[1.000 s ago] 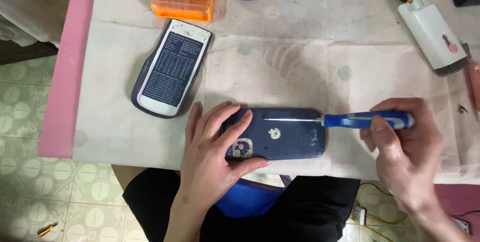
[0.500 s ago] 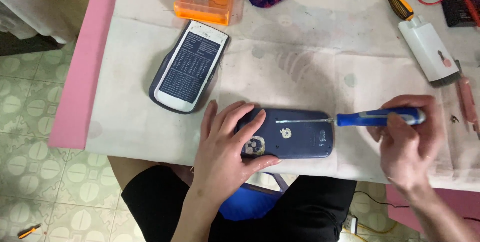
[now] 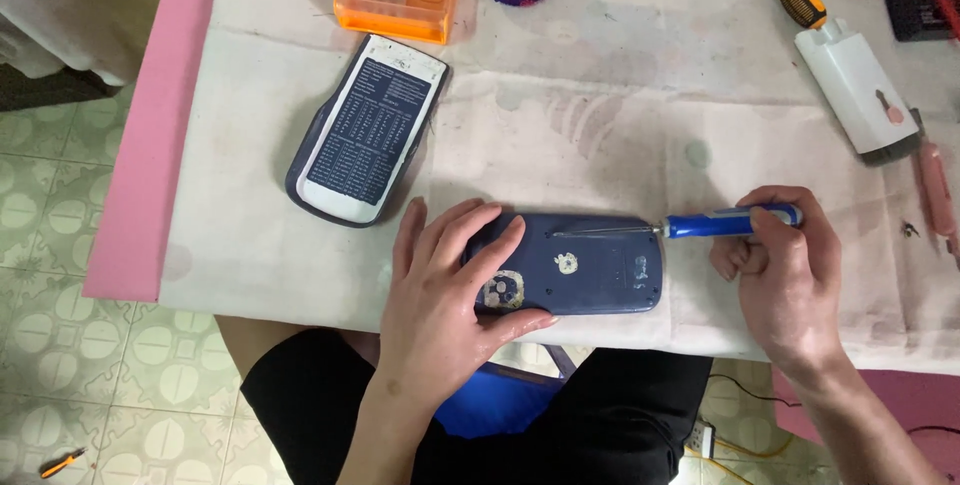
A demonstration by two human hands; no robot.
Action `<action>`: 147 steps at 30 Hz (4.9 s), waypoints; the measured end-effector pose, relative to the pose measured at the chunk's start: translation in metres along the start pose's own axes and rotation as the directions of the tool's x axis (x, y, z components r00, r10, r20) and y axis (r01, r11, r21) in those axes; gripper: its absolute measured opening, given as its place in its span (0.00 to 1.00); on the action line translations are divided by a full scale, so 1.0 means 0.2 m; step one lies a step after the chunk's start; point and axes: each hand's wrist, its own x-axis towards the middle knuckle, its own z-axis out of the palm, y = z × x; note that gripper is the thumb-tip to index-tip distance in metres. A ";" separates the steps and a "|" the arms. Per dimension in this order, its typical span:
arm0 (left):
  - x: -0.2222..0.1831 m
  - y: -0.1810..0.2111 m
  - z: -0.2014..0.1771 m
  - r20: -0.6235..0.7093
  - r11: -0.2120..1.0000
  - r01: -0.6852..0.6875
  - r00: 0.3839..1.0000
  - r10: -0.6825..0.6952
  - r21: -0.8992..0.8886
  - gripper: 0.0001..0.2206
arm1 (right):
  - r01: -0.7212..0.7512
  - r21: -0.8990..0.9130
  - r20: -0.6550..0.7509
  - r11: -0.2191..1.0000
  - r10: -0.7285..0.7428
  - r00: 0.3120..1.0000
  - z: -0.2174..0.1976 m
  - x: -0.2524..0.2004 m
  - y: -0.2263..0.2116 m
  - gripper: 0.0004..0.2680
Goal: Disassembling a smartphone by removing screws from the back casing using a small screwdriver.
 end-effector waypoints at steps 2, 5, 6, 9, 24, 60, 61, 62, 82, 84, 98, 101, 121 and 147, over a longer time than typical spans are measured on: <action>0.00 0.00 0.00 0.003 1.000 0.003 1.000 -0.003 0.002 0.35 | 0.010 0.024 0.028 1.000 -0.011 1.000 -0.02 0.02 0.03 0.04; 0.00 0.01 0.00 0.005 1.000 0.006 1.000 -0.006 0.003 0.35 | 0.046 0.088 0.098 0.995 -0.055 0.994 -0.06 0.04 0.09 0.04; 0.00 0.01 0.00 0.003 1.000 0.007 1.000 -0.007 0.001 0.35 | 0.071 0.128 0.139 0.989 -0.089 0.986 -0.07 0.05 0.11 0.04; 0.01 0.01 0.00 0.001 1.000 0.008 1.000 -0.008 0.000 0.34 | 0.088 0.095 0.153 0.992 -0.102 0.983 -0.07 0.04 0.10 0.05; 0.01 0.02 -0.01 -0.005 1.000 0.025 1.000 -0.025 -0.010 0.34 | 0.070 0.117 0.185 0.991 -0.091 0.979 -0.10 0.04 0.10 0.07; 0.02 0.02 -0.01 0.003 1.000 0.028 1.000 -0.028 -0.008 0.33 | 0.137 -0.046 0.177 0.989 -0.127 0.976 -0.07 0.01 0.06 0.08; 0.02 0.02 -0.01 0.002 1.000 0.028 1.000 -0.028 -0.007 0.33 | 0.138 -0.046 0.177 0.989 -0.127 0.976 -0.07 0.00 0.05 0.08; 0.01 0.02 -0.01 0.001 1.000 0.028 1.000 -0.028 -0.004 0.33 | 0.141 -0.063 0.170 0.988 -0.129 0.977 -0.06 0.00 0.05 0.08; 0.01 0.02 0.00 -0.015 1.000 0.023 1.000 -0.023 -0.009 0.34 | 0.035 0.083 0.082 0.996 -0.042 0.996 -0.07 -0.01 0.10 0.10; 0.01 0.02 0.00 -0.011 1.000 0.024 1.000 -0.024 -0.008 0.34 | 0.070 -0.008 0.112 0.998 -0.068 0.991 -0.06 -0.02 0.06 0.11; 0.02 0.02 -0.01 0.000 1.000 0.031 1.000 -0.031 -0.005 0.34 | 0.106 0.017 0.117 0.994 -0.107 0.987 -0.04 -0.02 0.07 0.12; 0.02 0.02 -0.01 -0.001 0.999 0.032 0.999 -0.032 -0.011 0.33 | 0.092 0.068 0.110 0.993 -0.099 0.989 -0.07 -0.01 0.09 0.10; 0.01 0.03 -0.01 -0.005 0.999 0.041 0.999 -0.041 -0.001 0.34 | 0.878 0.098 -0.005 0.468 -0.882 0.471 0.59 0.31 -0.25 0.12; 0.01 0.02 0.00 0.000 0.999 0.043 0.999 -0.043 0.014 0.33 | 0.826 -0.016 0.106 0.564 -0.820 0.562 0.61 0.20 -0.30 0.15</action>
